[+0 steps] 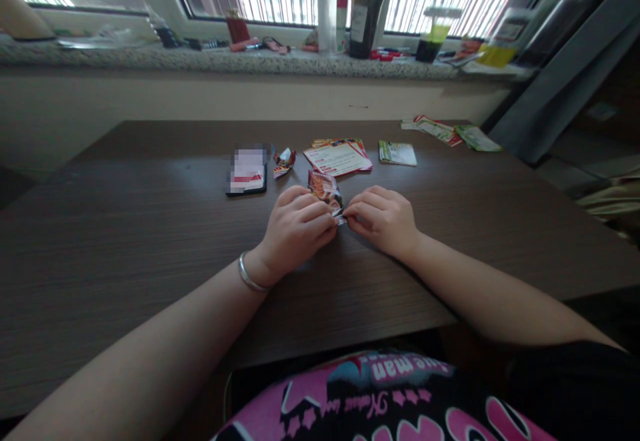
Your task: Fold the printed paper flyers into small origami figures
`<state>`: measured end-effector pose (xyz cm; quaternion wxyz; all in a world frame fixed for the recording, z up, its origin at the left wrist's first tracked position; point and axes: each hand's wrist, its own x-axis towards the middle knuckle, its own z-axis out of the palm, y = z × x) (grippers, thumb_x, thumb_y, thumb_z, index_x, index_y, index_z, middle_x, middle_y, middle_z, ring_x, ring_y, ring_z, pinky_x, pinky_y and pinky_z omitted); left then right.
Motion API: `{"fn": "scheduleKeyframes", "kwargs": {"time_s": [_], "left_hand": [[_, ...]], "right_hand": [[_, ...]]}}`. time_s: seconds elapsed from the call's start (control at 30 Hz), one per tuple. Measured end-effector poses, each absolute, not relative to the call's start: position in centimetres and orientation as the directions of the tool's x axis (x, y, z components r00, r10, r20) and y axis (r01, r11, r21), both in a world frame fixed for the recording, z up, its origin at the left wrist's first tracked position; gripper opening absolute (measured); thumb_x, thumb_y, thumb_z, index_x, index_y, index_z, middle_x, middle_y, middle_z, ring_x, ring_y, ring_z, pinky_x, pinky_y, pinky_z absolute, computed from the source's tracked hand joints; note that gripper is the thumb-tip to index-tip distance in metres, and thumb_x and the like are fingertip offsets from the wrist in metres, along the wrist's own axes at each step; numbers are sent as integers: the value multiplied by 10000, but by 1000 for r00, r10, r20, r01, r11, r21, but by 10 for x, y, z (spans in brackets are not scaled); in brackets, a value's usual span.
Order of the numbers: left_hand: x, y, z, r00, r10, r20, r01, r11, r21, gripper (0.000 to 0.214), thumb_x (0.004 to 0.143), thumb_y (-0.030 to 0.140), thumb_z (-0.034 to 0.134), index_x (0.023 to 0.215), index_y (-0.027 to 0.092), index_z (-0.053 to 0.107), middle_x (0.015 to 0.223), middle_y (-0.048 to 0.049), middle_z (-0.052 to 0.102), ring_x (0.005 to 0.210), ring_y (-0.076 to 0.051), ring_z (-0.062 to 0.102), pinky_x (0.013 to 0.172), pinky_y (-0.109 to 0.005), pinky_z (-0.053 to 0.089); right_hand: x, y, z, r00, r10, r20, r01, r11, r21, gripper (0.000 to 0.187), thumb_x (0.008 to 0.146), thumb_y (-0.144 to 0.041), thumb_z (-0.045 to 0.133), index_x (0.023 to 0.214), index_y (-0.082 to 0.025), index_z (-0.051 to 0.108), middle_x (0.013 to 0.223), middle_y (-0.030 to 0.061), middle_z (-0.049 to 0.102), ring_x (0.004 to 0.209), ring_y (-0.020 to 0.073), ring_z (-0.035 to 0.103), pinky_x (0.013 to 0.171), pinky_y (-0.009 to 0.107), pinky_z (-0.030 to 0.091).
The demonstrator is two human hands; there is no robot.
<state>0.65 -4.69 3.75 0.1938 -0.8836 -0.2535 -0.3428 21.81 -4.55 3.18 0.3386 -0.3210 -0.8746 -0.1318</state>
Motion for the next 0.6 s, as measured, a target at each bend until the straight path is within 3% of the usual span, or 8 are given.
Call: {"fn": "scheduleKeyframes", "kwargs": {"time_s": [0.3, 0.6], "left_hand": [[6, -47, 37, 680, 338, 651, 582, -789, -197, 202, 892, 250, 552, 699, 230, 610, 722, 32, 662, 715, -138, 549, 853, -338, 409], [6, -46, 37, 661, 319, 679, 585, -786, -200, 210, 884, 245, 563, 678, 222, 598, 692, 25, 643, 700, -140, 542, 837, -334, 417]], "right_hand": [[219, -39, 28, -618, 457, 640, 669, 734, 123, 187, 916, -298, 541, 835, -216, 688, 874, -2, 717, 817, 157, 585, 685, 299, 406], [217, -39, 26, -584, 492, 646, 697, 711, 89, 201, 917, -295, 535, 813, -212, 686, 842, 6, 706, 778, 151, 569, 650, 297, 374]]}}
